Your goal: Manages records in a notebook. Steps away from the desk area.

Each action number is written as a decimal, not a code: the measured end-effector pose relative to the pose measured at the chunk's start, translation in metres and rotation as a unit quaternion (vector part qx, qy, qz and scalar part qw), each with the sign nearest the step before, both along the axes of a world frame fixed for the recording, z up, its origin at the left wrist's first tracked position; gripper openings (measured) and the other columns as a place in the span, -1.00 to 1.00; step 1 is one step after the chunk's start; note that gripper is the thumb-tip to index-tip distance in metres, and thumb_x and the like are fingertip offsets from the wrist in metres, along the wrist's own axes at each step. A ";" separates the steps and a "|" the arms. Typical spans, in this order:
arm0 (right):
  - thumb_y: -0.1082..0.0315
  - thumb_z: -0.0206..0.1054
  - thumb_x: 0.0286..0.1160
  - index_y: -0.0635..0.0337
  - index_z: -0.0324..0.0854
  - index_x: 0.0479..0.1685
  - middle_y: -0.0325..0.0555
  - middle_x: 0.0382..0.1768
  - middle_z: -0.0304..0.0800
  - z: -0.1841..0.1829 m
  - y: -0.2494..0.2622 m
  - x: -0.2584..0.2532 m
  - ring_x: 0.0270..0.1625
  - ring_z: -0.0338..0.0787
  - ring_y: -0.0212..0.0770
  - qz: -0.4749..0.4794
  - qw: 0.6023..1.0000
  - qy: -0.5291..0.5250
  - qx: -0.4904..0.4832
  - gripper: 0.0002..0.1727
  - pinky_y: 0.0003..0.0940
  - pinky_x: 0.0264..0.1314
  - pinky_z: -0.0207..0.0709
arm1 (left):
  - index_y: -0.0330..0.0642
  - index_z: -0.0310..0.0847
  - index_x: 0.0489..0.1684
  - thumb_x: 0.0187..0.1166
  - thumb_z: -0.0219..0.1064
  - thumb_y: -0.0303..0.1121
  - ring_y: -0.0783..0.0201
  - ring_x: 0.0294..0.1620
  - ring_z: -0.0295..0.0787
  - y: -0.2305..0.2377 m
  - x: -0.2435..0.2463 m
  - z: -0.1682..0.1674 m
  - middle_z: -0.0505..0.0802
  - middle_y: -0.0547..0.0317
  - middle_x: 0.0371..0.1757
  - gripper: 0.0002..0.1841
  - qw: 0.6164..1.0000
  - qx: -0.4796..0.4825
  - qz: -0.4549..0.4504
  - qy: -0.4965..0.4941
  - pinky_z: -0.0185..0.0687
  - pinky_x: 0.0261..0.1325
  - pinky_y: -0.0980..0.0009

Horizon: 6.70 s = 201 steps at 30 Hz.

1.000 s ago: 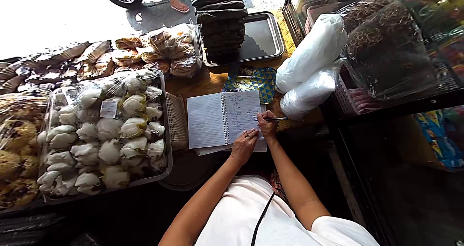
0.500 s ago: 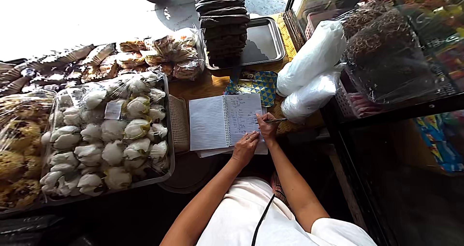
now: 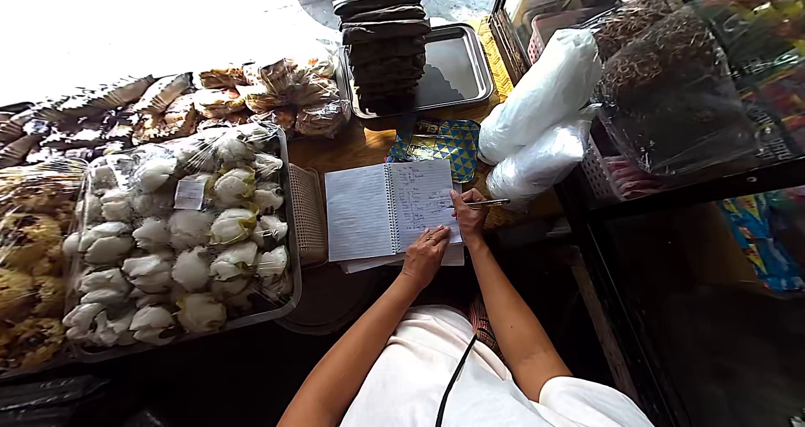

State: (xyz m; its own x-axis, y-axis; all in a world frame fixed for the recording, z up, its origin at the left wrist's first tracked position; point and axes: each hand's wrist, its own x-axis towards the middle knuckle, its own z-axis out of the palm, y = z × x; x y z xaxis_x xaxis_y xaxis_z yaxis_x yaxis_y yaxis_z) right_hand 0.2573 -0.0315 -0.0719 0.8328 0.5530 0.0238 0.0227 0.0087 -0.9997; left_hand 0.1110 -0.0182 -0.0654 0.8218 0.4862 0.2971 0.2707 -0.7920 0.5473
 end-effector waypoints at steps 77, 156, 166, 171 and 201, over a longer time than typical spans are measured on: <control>0.47 0.56 0.30 0.30 0.58 -0.27 -0.12 -0.29 0.68 0.000 0.005 -0.009 -0.36 0.69 -0.38 0.112 0.992 -0.053 -0.003 -0.78 -0.46 -0.26 0.68 | -0.28 0.90 -0.18 0.50 0.32 -0.59 -0.04 0.13 0.91 0.000 -0.001 -0.006 0.94 -0.06 0.00 -0.81 0.997 0.079 0.014 -0.018 0.78 0.21 0.12; 0.53 0.30 0.39 0.09 0.25 -0.74 -0.37 -0.71 0.29 -0.008 0.010 -0.010 -0.64 0.27 -0.55 0.027 0.990 -0.135 -0.043 -0.61 -0.63 -0.53 0.21 | -0.19 0.93 -0.22 0.56 0.35 -0.46 -0.11 -0.06 0.89 -0.001 -0.001 0.001 0.93 -0.06 -0.16 -0.82 0.996 0.073 0.051 0.007 0.72 -0.04 0.01; 0.55 0.30 0.35 0.16 0.25 -0.73 -0.30 -0.65 0.31 -0.008 0.011 -0.008 -0.57 0.29 -0.48 0.058 0.984 -0.161 -0.055 -0.63 -0.57 -0.45 0.22 | -0.19 0.93 -0.21 0.56 0.34 -0.46 -0.12 -0.06 0.88 -0.001 -0.001 0.001 0.93 -0.08 -0.15 -0.82 0.996 0.068 0.050 0.006 0.72 -0.01 0.00; 0.53 0.28 0.38 0.04 0.23 -0.73 -0.43 -0.73 0.24 -0.008 0.009 -0.006 -0.66 0.21 -0.59 0.028 0.992 -0.121 -0.033 -0.62 -0.67 -0.54 0.15 | -0.19 0.93 -0.18 0.57 0.34 -0.45 -0.14 -0.05 0.88 -0.002 -0.002 0.001 0.93 -0.08 -0.13 -0.81 0.997 0.064 0.051 0.011 0.71 0.00 -0.01; 0.45 0.35 0.43 0.34 0.47 -0.70 -0.12 -0.63 0.52 -0.018 0.000 -0.009 -0.60 0.52 -0.37 -0.006 0.970 -0.236 -0.051 -0.67 -0.45 -0.45 0.48 | -0.20 0.93 -0.19 0.57 0.33 -0.46 -0.16 -0.04 0.88 0.000 -0.002 0.003 0.92 -0.11 -0.12 -0.81 0.997 0.056 0.045 0.007 0.71 -0.03 -0.03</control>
State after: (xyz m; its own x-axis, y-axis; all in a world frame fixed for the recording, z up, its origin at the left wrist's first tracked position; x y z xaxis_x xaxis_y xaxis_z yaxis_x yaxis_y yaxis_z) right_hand 0.2481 -0.0316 -0.0894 0.7493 0.5622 0.3501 0.4777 -0.0926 -0.8736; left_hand 0.1088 -0.0181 -0.0624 0.7805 0.5228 0.3427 0.3502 -0.8198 0.4530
